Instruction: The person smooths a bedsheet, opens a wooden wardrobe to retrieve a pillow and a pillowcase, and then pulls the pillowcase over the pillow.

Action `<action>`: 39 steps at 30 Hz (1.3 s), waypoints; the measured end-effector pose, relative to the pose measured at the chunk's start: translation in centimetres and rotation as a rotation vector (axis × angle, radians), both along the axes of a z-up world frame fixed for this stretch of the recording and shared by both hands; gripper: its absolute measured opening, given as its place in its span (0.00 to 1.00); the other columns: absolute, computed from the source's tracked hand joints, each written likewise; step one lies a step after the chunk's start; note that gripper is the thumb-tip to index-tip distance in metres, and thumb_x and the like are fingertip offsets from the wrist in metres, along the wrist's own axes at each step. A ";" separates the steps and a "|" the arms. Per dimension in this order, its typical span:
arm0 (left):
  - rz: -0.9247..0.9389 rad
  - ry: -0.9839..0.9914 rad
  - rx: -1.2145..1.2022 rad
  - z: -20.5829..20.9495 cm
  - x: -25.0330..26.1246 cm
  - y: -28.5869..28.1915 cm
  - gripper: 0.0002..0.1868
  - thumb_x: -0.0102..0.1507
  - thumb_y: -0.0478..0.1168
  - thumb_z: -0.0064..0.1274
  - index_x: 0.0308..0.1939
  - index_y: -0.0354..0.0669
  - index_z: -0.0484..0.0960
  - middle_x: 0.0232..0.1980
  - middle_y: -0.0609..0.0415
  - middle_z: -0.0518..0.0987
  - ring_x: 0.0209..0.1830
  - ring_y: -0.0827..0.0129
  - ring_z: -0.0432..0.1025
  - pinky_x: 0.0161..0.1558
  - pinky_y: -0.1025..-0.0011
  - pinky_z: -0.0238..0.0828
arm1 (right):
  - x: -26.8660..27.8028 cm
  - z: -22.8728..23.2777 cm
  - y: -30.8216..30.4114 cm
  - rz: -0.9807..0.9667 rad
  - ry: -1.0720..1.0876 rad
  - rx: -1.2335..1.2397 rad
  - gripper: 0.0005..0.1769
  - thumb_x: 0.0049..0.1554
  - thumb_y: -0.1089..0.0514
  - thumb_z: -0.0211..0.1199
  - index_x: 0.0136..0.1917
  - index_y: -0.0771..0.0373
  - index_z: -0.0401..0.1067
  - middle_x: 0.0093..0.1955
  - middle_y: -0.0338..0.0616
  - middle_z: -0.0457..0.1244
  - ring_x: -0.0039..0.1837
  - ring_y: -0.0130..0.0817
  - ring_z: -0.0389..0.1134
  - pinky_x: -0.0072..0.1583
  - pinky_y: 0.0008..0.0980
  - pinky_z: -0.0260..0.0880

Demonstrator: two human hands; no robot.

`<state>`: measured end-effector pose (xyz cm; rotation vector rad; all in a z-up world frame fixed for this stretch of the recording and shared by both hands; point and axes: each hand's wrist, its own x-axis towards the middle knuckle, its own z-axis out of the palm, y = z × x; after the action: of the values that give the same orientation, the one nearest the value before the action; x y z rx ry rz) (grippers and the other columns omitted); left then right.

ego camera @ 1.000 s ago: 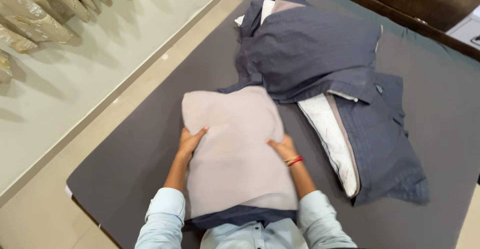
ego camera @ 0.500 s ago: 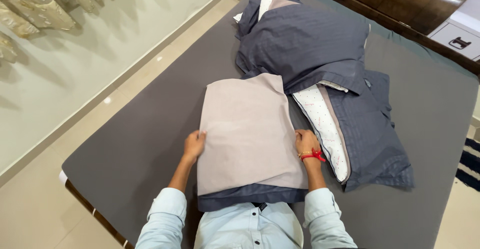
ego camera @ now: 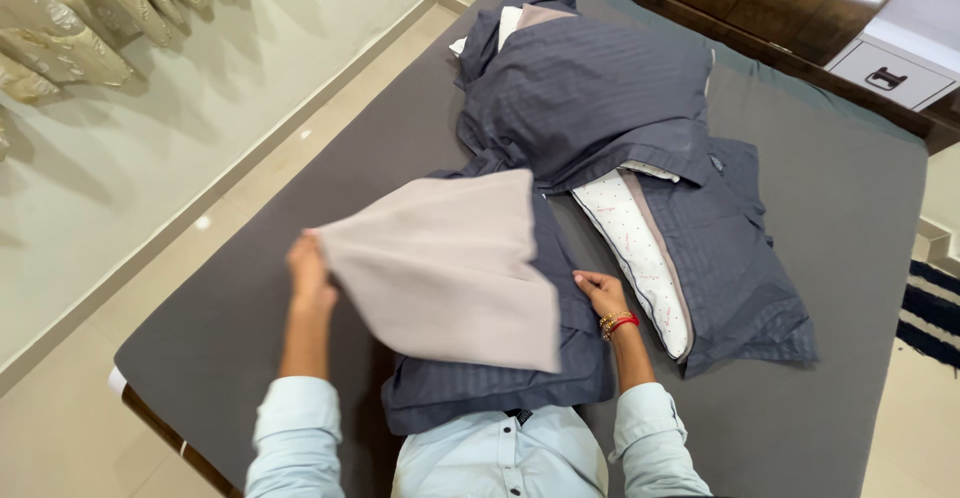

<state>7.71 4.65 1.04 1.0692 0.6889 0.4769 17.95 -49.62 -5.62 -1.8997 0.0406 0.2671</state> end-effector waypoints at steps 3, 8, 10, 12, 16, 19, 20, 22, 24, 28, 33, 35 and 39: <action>0.098 -0.057 0.258 1.9 -3.0 6.0 0.16 0.78 0.48 0.42 0.40 0.44 0.74 0.34 0.65 0.67 0.34 0.78 0.60 0.37 0.72 0.62 | 0.2 0.4 -0.3 -0.041 -0.097 0.000 0.16 0.56 0.61 0.68 0.58 0.66 0.80 0.54 0.46 0.72 0.57 0.31 0.71 0.61 0.28 0.67; 0.034 0.382 0.590 2.0 -7.8 8.5 0.18 0.75 0.45 0.49 0.36 0.34 0.77 0.30 0.61 0.67 0.30 0.77 0.57 0.31 0.71 0.56 | 2.8 2.8 -2.1 -0.006 -0.406 -0.056 0.16 0.57 0.64 0.65 0.59 0.62 0.79 0.57 0.46 0.71 0.61 0.36 0.70 0.65 0.30 0.64; 0.028 0.361 0.600 1.5 -8.6 8.2 0.17 0.75 0.44 0.49 0.37 0.34 0.77 0.29 0.60 0.67 0.29 0.77 0.56 0.31 0.71 0.56 | 4.3 4.9 -4.4 -0.048 -0.546 -0.215 0.16 0.56 0.64 0.66 0.58 0.58 0.80 0.51 0.49 0.68 0.54 0.41 0.69 0.61 0.33 0.65; 0.055 0.307 0.587 1.3 -8.5 8.2 0.16 0.74 0.44 0.48 0.37 0.36 0.77 0.30 0.62 0.67 0.29 0.78 0.57 0.31 0.73 0.56 | 5.7 7.1 -6.9 -0.116 -0.645 -0.394 0.14 0.57 0.65 0.67 0.56 0.55 0.81 0.45 0.49 0.65 0.49 0.43 0.67 0.55 0.36 0.66; 0.134 0.189 0.526 2.1 -7.2 8.4 0.16 0.76 0.45 0.46 0.38 0.38 0.76 0.32 0.64 0.70 0.32 0.80 0.59 0.34 0.75 0.59 | 8.4 12.0 -14.3 -0.402 -0.852 -0.602 0.05 0.63 0.66 0.67 0.48 0.57 0.80 0.44 0.47 0.58 0.47 0.45 0.63 0.51 0.42 0.65; 0.037 0.215 0.475 3.5 -6.3 7.6 0.17 0.75 0.46 0.45 0.38 0.38 0.76 0.33 0.63 0.72 0.33 0.80 0.61 0.36 0.74 0.62 | 7.9 14.9 -19.8 -0.737 -0.743 -0.811 0.14 0.62 0.68 0.58 0.54 0.54 0.81 0.60 0.51 0.59 0.58 0.47 0.65 0.59 0.44 0.68; -0.013 0.234 0.452 3.8 -6.0 6.8 0.16 0.75 0.46 0.44 0.38 0.39 0.76 0.33 0.62 0.72 0.33 0.80 0.61 0.36 0.74 0.62 | 7.3 15.2 -20.6 -0.747 -0.707 -0.955 0.14 0.57 0.63 0.63 0.57 0.57 0.79 0.60 0.55 0.59 0.58 0.51 0.64 0.58 0.53 0.65; -0.078 0.224 0.448 4.5 -5.2 5.2 0.17 0.76 0.46 0.45 0.40 0.37 0.77 0.35 0.60 0.72 0.35 0.77 0.61 0.37 0.72 0.62 | 6.2 16.0 -21.1 -0.756 -0.635 -1.229 0.31 0.46 0.53 0.71 0.62 0.64 0.75 0.59 0.62 0.59 0.60 0.61 0.61 0.55 0.73 0.61; -0.143 0.215 0.446 5.1 -4.7 3.5 0.16 0.75 0.46 0.46 0.42 0.37 0.78 0.37 0.58 0.73 0.36 0.76 0.63 0.39 0.71 0.64 | 4.0 14.8 -18.4 -0.517 -0.562 -1.213 0.27 0.57 0.49 0.69 0.66 0.60 0.71 0.72 0.55 0.58 0.74 0.52 0.55 0.69 0.72 0.48; -0.225 0.243 0.459 6.4 -2.5 0.8 0.15 0.72 0.46 0.47 0.48 0.36 0.79 0.41 0.55 0.78 0.39 0.74 0.70 0.42 0.71 0.69 | 0.4 11.7 -7.5 -0.018 -0.764 -0.651 0.24 0.54 0.47 0.70 0.59 0.61 0.75 0.61 0.53 0.66 0.66 0.53 0.65 0.66 0.47 0.65; -0.315 0.147 0.395 8.4 -1.5 -2.0 0.15 0.72 0.45 0.48 0.51 0.35 0.77 0.43 0.53 0.79 0.40 0.73 0.71 0.45 0.71 0.71 | -2.0 9.4 7.7 0.526 -0.661 -0.220 0.35 0.50 0.55 0.73 0.69 0.60 0.68 0.69 0.52 0.62 0.72 0.48 0.61 0.71 0.43 0.60; -0.356 0.086 0.349 9.5 -1.6 -2.9 0.15 0.72 0.45 0.48 0.52 0.34 0.77 0.45 0.53 0.79 0.42 0.74 0.71 0.47 0.72 0.71 | -2.6 9.0 13.3 0.718 -0.648 -0.285 0.40 0.48 0.57 0.72 0.72 0.59 0.66 0.73 0.56 0.56 0.75 0.52 0.53 0.72 0.45 0.54; -0.314 0.061 0.342 12.6 -2.9 -2.7 0.12 0.72 0.43 0.46 0.51 0.38 0.78 0.45 0.53 0.80 0.42 0.74 0.73 0.47 0.72 0.72 | -3.1 8.4 18.7 0.792 -0.837 -0.663 0.24 0.44 0.69 0.62 0.51 0.47 0.80 0.68 0.42 0.66 0.77 0.45 0.59 0.72 0.52 0.54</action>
<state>4.84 1.99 13.67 1.4915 0.4884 0.2959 14.82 -30.92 2.81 -2.4623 -1.3431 -0.0559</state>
